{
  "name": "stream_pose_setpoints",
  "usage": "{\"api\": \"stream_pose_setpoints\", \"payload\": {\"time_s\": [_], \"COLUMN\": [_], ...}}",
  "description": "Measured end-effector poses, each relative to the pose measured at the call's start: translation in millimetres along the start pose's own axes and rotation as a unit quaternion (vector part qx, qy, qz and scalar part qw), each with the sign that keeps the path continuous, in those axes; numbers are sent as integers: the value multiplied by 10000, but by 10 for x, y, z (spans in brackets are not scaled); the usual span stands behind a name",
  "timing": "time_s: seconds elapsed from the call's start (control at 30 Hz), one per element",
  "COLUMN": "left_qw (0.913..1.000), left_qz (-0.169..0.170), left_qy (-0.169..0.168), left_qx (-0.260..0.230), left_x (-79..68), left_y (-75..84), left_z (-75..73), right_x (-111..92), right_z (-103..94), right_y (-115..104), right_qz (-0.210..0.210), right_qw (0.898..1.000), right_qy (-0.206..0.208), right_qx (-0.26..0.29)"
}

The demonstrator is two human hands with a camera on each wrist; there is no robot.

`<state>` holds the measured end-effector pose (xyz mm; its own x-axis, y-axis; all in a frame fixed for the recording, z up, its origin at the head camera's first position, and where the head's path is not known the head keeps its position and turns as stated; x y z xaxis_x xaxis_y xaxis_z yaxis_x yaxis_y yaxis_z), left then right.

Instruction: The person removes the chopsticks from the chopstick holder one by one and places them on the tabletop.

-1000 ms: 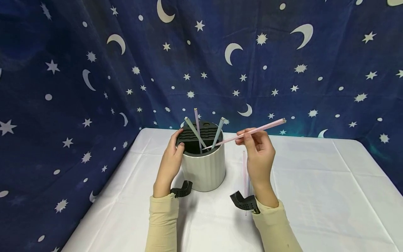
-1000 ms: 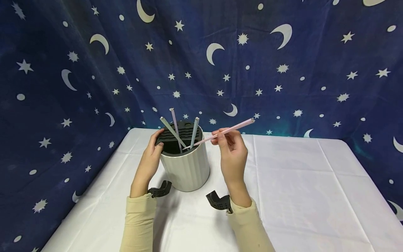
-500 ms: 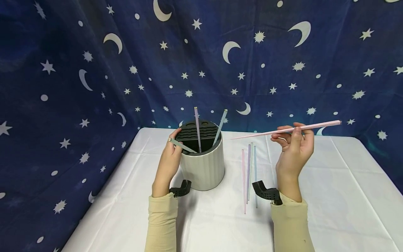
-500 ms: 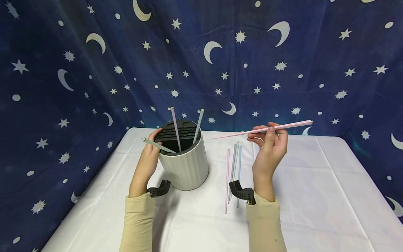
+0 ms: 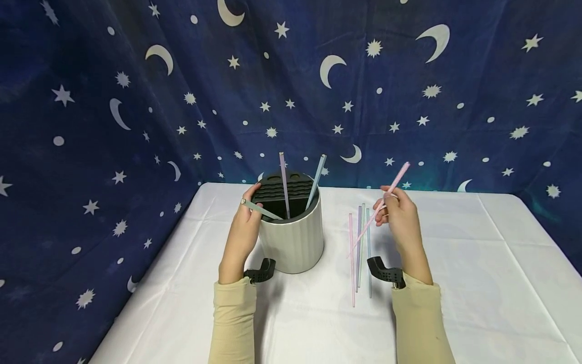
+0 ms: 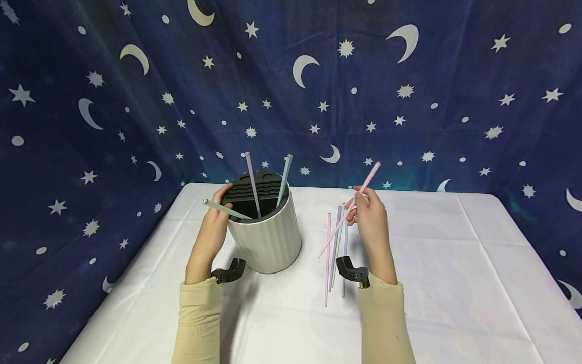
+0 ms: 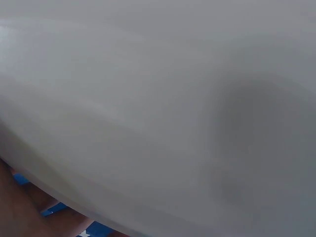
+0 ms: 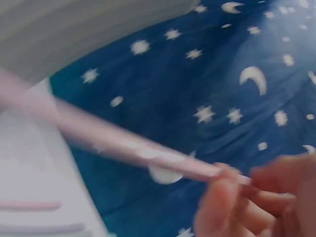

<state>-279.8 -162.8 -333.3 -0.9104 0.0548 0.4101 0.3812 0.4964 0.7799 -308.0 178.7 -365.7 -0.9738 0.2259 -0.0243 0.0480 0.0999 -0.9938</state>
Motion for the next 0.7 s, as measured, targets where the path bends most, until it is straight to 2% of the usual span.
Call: {"api": "stream_pose_setpoints", "payload": {"time_s": [0.1, 0.27, 0.43, 0.53, 0.7], "left_qw": [10000, 10000, 10000, 10000, 10000], "left_qz": [-18, -52, -50, -48, -43], "left_qy": [2, -3, -23, -19, -14], "left_qx": [3, 46, 34, 42, 53], "left_x": [4, 8, 5, 5, 6], "left_y": [-5, -14, -13, -8, -3], "left_z": [-1, 0, 8, 7, 1], "right_x": [79, 157, 170, 170, 178], "right_z": [140, 244, 305, 314, 296], "right_y": [184, 477, 736, 846, 916], "right_qz": [243, 530, 834, 1007, 1024], "right_qw": [9901, 9614, 9388, 9331, 9268], "right_qy": [-329, -633, -1087, -1216, -1061], "right_qx": [-1346, -2626, -3160, -3230, -3453]}}
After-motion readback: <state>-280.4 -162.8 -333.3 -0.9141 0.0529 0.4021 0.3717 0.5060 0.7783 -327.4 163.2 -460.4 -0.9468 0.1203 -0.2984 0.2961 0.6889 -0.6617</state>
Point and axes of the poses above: each hand's wrist, its own x-axis towards the middle knuckle, its own z-axis out of the palm, y = z × x, the point moved 9 cm from there along x, towards the middle knuckle, and after that the axes turned 11 degrees about z, right-handed, at the moved point
